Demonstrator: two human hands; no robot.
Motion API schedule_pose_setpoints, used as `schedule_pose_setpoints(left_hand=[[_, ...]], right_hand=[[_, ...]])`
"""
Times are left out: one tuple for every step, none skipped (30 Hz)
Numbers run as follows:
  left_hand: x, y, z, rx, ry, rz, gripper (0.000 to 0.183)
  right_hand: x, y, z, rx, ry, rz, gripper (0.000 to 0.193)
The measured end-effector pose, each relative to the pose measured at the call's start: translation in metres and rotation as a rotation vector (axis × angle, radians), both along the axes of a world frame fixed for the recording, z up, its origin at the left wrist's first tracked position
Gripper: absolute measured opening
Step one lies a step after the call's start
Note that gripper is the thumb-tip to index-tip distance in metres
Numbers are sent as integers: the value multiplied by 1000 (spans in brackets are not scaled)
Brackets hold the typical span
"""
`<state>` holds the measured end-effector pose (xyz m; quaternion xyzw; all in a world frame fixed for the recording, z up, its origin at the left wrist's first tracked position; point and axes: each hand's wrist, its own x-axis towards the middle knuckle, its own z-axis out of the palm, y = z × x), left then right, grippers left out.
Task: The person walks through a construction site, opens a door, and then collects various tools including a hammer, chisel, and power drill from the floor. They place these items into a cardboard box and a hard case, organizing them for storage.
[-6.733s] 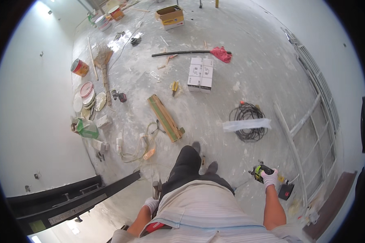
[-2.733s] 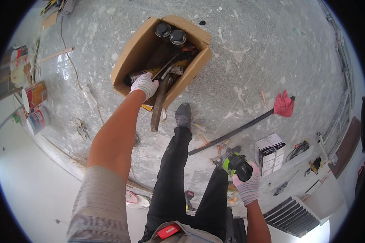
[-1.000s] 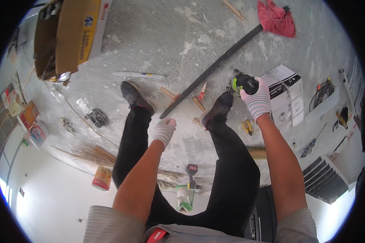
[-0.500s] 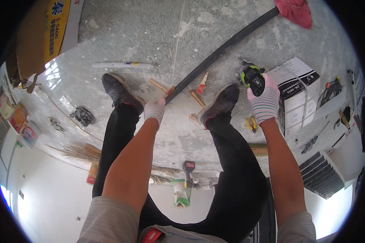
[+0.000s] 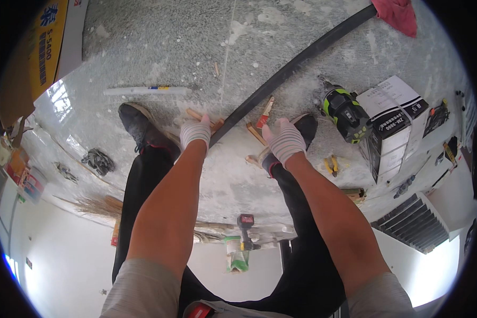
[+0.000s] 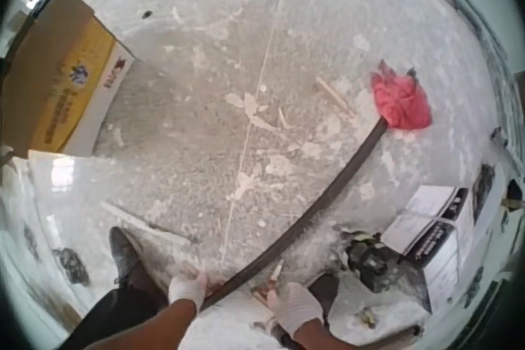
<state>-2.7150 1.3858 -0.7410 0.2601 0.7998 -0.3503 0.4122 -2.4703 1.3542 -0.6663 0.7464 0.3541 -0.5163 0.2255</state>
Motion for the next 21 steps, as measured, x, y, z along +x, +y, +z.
schedule_pose_setpoints(left_hand=[[-1,1,0,19,-7,41,54],[-1,1,0,39,-13,81,53],[0,1,1,60,-20,121,53],[1,0,7,121,-3,138,48],[-1,-2,12,189,-25,153,43],[-3,-2,18,257,-49,168,38],[-3,-4,21,327,-81,185,34],[-4,-4,25,364,-96,182,29],[-6,-3,29,400,-112,179,24],[-10,-6,32,439,-123,177,21],[-16,-9,35,427,-162,78,23],[-23,-12,38,414,-203,-21,26],[-25,-14,41,404,-249,-119,29],[-25,-17,45,312,-288,-217,26],[-25,-20,46,311,-341,-236,25],[-30,-27,46,312,-377,-256,24],[-30,-31,42,311,-428,-274,24],[-29,-34,35,240,-415,-250,31],[-27,-37,30,260,-437,-247,33],[-25,-40,26,280,-459,-244,35],[-23,-43,22,299,-479,-241,38]], right_hand=[[-9,0,-8,-21,-50,-50,59],[-15,2,-15,-42,-99,-100,59],[-18,4,-24,-24,-118,-120,58],[-18,9,-29,-11,-135,-137,56],[-19,12,-32,3,-152,-155,55],[-22,12,-34,71,-185,-126,48],[-20,11,-39,106,-183,-92,46],[-16,10,-44,143,-184,-58,45],[-13,8,-47,179,-186,-24,43],[-12,9,-46,186,-165,-19,37],[-13,8,-44,136,-140,16,35],[-14,7,-40,86,-117,50,33],[-13,5,-37,39,-99,85,31],[-14,-2,-35,16,-53,125,30],[-16,-12,-33,-8,-7,163,30],[-22,-21,-32,-27,54,205,29],[-25,-29,-32,-19,61,238,29],[-28,-37,-32,-12,69,271,30],[-32,-41,-34,-3,80,300,30],[-33,-41,-34,-33,116,346,34],[-35,-45,-41,5,97,363,33]])
